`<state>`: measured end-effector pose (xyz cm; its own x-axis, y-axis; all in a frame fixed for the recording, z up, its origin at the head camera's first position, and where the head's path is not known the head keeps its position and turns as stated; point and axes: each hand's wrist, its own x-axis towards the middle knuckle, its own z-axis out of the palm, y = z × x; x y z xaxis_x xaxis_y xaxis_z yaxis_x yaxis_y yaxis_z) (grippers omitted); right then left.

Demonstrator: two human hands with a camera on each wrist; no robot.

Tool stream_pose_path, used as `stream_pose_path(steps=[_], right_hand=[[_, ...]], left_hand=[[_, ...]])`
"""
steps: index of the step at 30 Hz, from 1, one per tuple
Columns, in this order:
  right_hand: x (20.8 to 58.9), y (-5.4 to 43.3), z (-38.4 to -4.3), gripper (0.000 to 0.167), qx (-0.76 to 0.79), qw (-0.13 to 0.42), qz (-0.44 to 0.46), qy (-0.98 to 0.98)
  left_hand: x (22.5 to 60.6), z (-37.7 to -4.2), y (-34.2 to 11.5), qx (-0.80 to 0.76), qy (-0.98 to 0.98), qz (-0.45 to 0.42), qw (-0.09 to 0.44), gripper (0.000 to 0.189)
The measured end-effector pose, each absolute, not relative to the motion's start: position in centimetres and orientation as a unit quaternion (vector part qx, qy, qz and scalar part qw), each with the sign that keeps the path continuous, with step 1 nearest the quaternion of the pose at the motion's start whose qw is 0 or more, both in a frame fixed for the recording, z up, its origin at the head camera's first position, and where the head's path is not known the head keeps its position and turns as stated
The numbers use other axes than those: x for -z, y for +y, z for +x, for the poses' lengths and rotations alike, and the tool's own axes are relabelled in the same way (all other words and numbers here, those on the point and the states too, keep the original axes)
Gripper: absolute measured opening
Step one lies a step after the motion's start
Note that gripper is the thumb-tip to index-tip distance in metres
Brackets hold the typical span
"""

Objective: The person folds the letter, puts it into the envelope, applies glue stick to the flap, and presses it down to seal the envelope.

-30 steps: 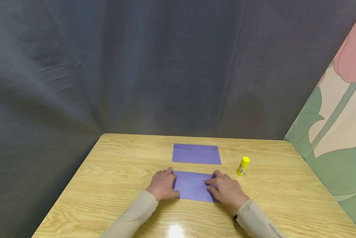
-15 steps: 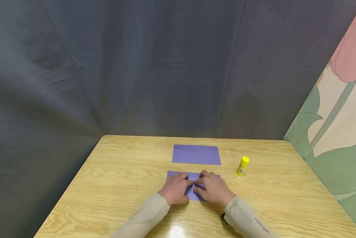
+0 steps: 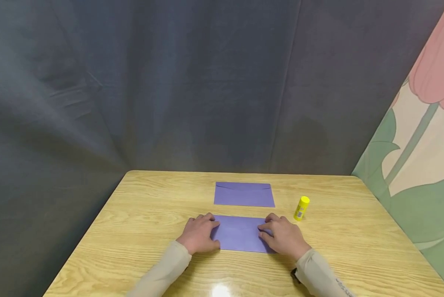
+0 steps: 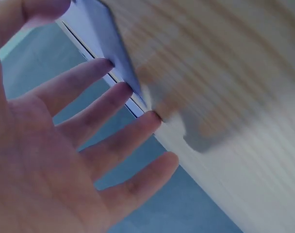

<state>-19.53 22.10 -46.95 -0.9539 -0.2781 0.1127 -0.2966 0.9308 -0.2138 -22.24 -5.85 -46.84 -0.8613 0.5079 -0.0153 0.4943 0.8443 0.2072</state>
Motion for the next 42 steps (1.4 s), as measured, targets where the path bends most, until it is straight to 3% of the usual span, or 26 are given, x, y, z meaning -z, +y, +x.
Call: stream_pose_path(steps=[15,32,42], right_hand=[[47.1,23.8,-20.0,0.035,-0.073,0.053,0.11,-0.99],[46.5,23.8,-20.8,0.036,-0.108,0.007,0.079,-0.991],[46.8,23.9,-21.4,0.035,-0.115,0.017,0.074,-0.99]], left_hand=[[47.1,-22.6,-6.8,-0.117,0.967,0.225,0.005,0.07],[47.4,-23.1,-6.7,-0.135,0.966,0.219,0.006,0.073],[47.1,-23.8,-6.4,-0.127,0.967,0.222,-0.002,0.069]])
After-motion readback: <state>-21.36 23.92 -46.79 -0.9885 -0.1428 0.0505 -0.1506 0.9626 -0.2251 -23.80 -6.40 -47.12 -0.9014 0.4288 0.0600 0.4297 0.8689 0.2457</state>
